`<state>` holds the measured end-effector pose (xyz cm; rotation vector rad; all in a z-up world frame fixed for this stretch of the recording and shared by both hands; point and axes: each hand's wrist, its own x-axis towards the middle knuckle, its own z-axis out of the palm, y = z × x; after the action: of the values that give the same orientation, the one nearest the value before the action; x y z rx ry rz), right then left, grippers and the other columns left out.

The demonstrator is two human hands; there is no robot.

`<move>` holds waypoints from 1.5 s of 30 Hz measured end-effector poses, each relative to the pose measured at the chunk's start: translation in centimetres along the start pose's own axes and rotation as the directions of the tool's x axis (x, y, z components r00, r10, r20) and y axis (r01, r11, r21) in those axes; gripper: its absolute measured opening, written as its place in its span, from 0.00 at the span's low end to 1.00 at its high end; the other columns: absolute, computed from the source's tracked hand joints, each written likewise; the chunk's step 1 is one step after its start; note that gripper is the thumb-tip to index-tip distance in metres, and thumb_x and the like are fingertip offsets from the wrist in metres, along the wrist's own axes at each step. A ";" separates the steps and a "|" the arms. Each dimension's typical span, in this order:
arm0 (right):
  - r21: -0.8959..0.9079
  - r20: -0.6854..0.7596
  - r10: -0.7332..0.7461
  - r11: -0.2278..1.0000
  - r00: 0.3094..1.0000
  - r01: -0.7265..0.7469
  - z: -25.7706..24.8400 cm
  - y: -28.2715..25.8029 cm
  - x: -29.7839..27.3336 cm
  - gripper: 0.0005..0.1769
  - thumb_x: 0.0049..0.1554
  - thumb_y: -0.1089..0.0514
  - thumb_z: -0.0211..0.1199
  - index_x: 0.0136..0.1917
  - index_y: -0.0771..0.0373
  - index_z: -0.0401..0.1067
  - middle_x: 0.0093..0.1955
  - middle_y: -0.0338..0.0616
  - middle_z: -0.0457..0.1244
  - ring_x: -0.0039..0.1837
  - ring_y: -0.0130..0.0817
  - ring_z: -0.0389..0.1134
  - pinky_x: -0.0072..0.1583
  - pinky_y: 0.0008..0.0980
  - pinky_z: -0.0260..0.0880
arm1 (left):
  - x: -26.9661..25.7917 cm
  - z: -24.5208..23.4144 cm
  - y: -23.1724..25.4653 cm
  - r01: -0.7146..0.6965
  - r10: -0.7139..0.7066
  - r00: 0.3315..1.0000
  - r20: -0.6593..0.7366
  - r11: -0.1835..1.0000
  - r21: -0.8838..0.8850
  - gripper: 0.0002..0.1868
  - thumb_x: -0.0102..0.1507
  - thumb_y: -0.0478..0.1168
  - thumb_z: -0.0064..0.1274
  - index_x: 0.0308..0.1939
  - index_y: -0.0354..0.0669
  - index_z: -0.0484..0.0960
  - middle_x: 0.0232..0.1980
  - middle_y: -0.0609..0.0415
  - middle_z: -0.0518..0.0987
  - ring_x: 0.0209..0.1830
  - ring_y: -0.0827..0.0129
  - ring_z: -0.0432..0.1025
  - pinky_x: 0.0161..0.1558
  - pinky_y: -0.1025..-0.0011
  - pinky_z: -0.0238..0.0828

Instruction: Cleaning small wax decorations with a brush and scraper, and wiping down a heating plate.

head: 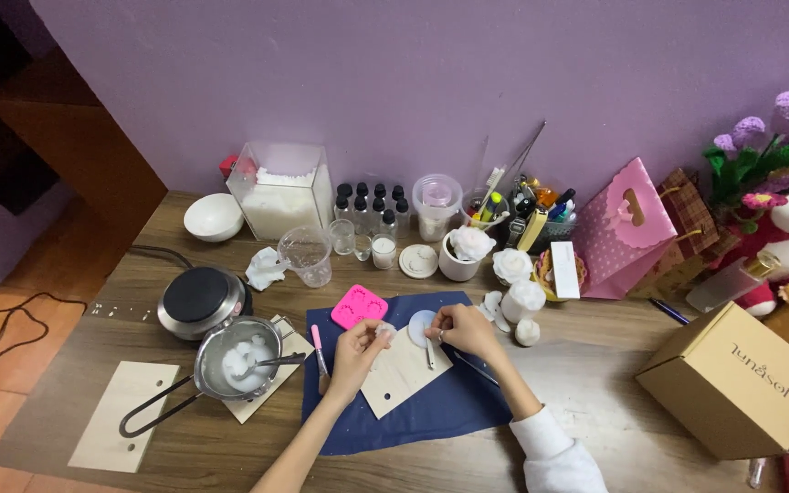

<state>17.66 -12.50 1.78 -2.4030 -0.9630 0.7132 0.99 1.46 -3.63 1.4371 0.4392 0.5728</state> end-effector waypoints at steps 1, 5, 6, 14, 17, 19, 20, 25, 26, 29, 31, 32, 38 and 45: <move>-0.001 0.000 -0.002 1.000 1.000 0.002 0.0 0.0 -0.1 0.08 0.44 0.47 0.67 0.36 0.50 0.76 0.33 0.34 0.68 0.45 0.40 0.70 0.50 0.35 0.67 | -0.1 0.0 0.0 -0.001 0.001 1.000 -0.001 1.000 0.000 0.11 0.58 0.36 0.57 0.43 0.35 0.80 0.31 0.51 0.77 0.31 0.73 0.75 0.36 0.78 0.71; 0.008 -0.004 -0.001 1.000 1.000 0.001 -0.1 0.0 -0.1 0.09 0.44 0.47 0.68 0.36 0.50 0.76 0.32 0.34 0.68 0.45 0.40 0.70 0.50 0.36 0.67 | -0.3 0.1 0.2 -0.038 0.038 0.999 0.001 0.999 0.033 0.10 0.57 0.35 0.57 0.42 0.36 0.81 0.30 0.51 0.78 0.30 0.73 0.75 0.36 0.77 0.70; 0.008 -0.003 -0.004 1.000 1.000 0.004 -0.1 -0.1 0.0 0.09 0.44 0.46 0.68 0.36 0.50 0.76 0.32 0.35 0.68 0.45 0.41 0.70 0.50 0.37 0.67 | -0.2 0.1 0.4 -0.044 0.044 0.999 -0.005 0.998 0.034 0.10 0.56 0.35 0.58 0.41 0.37 0.81 0.29 0.51 0.79 0.29 0.72 0.75 0.35 0.77 0.70; -0.068 -0.014 -0.030 0.997 0.999 0.029 1.0 1.3 1.1 0.11 0.46 0.42 0.67 0.33 0.47 0.72 0.31 0.26 0.66 0.37 0.24 0.66 0.39 0.29 0.58 | -0.7 0.4 1.2 -0.096 0.092 0.994 0.052 0.991 0.089 0.05 0.57 0.37 0.55 0.35 0.39 0.81 0.30 0.57 0.80 0.28 0.76 0.73 0.33 0.80 0.69; -0.073 -0.036 -0.044 0.996 0.998 0.041 1.0 1.3 1.4 0.11 0.45 0.43 0.68 0.33 0.47 0.72 0.31 0.27 0.66 0.37 0.24 0.67 0.40 0.29 0.60 | -0.4 0.4 1.4 -0.114 0.107 0.993 0.052 0.984 0.135 0.05 0.56 0.36 0.55 0.34 0.40 0.81 0.28 0.58 0.80 0.27 0.77 0.73 0.32 0.80 0.69; -0.077 -0.025 -0.029 0.997 0.999 0.027 0.9 1.3 1.3 0.11 0.45 0.43 0.67 0.32 0.47 0.71 0.31 0.26 0.66 0.38 0.24 0.67 0.40 0.29 0.60 | -0.5 0.5 1.4 -0.088 0.083 0.996 0.040 0.982 0.165 0.04 0.56 0.36 0.56 0.33 0.41 0.82 0.26 0.58 0.80 0.27 0.78 0.73 0.33 0.80 0.70; -0.063 -0.027 -0.038 0.997 0.999 0.037 1.0 1.4 1.2 0.11 0.45 0.43 0.68 0.33 0.47 0.72 0.31 0.27 0.67 0.37 0.24 0.67 0.40 0.28 0.60 | -0.6 0.5 1.3 -0.116 0.108 0.992 0.059 0.981 0.157 0.04 0.56 0.36 0.56 0.34 0.40 0.81 0.27 0.59 0.80 0.27 0.78 0.73 0.33 0.81 0.69; -0.078 -0.015 -0.057 0.995 0.998 0.056 0.9 1.3 1.1 0.10 0.47 0.43 0.66 0.33 0.48 0.73 0.31 0.28 0.67 0.36 0.25 0.66 0.39 0.29 0.59 | -0.1 0.3 -0.4 -0.120 0.111 0.990 0.082 0.987 0.111 0.04 0.57 0.35 0.55 0.35 0.40 0.80 0.30 0.59 0.79 0.29 0.79 0.72 0.33 0.81 0.70; -0.089 -0.027 -0.067 0.994 0.997 0.064 0.9 1.3 1.1 0.11 0.48 0.43 0.64 0.33 0.48 0.73 0.31 0.29 0.67 0.36 0.26 0.67 0.39 0.30 0.59 | -0.2 0.2 -0.3 -0.134 0.124 0.989 0.084 0.983 0.127 0.04 0.57 0.35 0.55 0.35 0.40 0.80 0.30 0.59 0.79 0.29 0.79 0.72 0.32 0.81 0.69; -0.051 -0.015 -0.053 0.997 0.998 0.052 0.2 0.3 0.4 0.10 0.47 0.45 0.65 0.35 0.51 0.74 0.33 0.36 0.68 0.42 0.38 0.68 0.45 0.36 0.63 | 0.2 -0.1 -0.6 -0.151 0.142 0.987 0.080 0.981 0.121 0.06 0.57 0.34 0.56 0.37 0.38 0.81 0.27 0.56 0.79 0.27 0.76 0.72 0.33 0.79 0.68; -0.008 0.021 -0.029 1.000 0.999 0.029 0.2 0.4 0.6 0.09 0.46 0.48 0.66 0.37 0.53 0.76 0.36 0.42 0.69 0.47 0.48 0.70 0.51 0.41 0.67 | 0.5 -0.2 -1.4 -0.145 0.139 0.988 0.063 0.985 0.097 0.08 0.57 0.33 0.56 0.40 0.36 0.81 0.24 0.51 0.79 0.25 0.73 0.73 0.34 0.75 0.69; 0.000 0.008 -0.038 0.999 0.999 0.038 0.7 1.0 1.0 0.09 0.46 0.49 0.66 0.38 0.53 0.76 0.36 0.43 0.69 0.48 0.49 0.70 0.51 0.42 0.67 | 0.4 -0.3 -1.9 -0.158 0.153 0.986 0.060 0.983 0.091 0.07 0.57 0.33 0.56 0.39 0.36 0.81 0.23 0.51 0.78 0.26 0.73 0.72 0.35 0.75 0.69; -0.014 -0.001 0.003 1.000 1.000 -0.003 0.4 -0.2 0.3 0.09 0.46 0.47 0.66 0.38 0.51 0.76 0.34 0.38 0.69 0.46 0.44 0.70 0.50 0.40 0.67 | -0.8 0.2 1.1 -0.106 0.102 0.994 0.045 0.988 0.111 0.08 0.58 0.35 0.56 0.41 0.38 0.80 0.25 0.50 0.80 0.28 0.74 0.75 0.38 0.75 0.70; -0.009 -0.028 0.018 1.000 0.999 -0.018 0.2 -0.8 0.0 0.11 0.45 0.46 0.68 0.37 0.53 0.76 0.31 0.36 0.67 0.40 0.41 0.69 0.48 0.37 0.67 | -0.9 0.4 0.7 0.012 -0.009 0.997 0.076 1.000 -0.027 0.09 0.60 0.37 0.53 0.43 0.38 0.78 0.31 0.50 0.82 0.32 0.76 0.73 0.38 0.77 0.72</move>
<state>17.11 -11.92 2.12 -2.4266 -0.9366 0.6817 0.42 0.58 -2.94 1.4243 0.3767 0.5121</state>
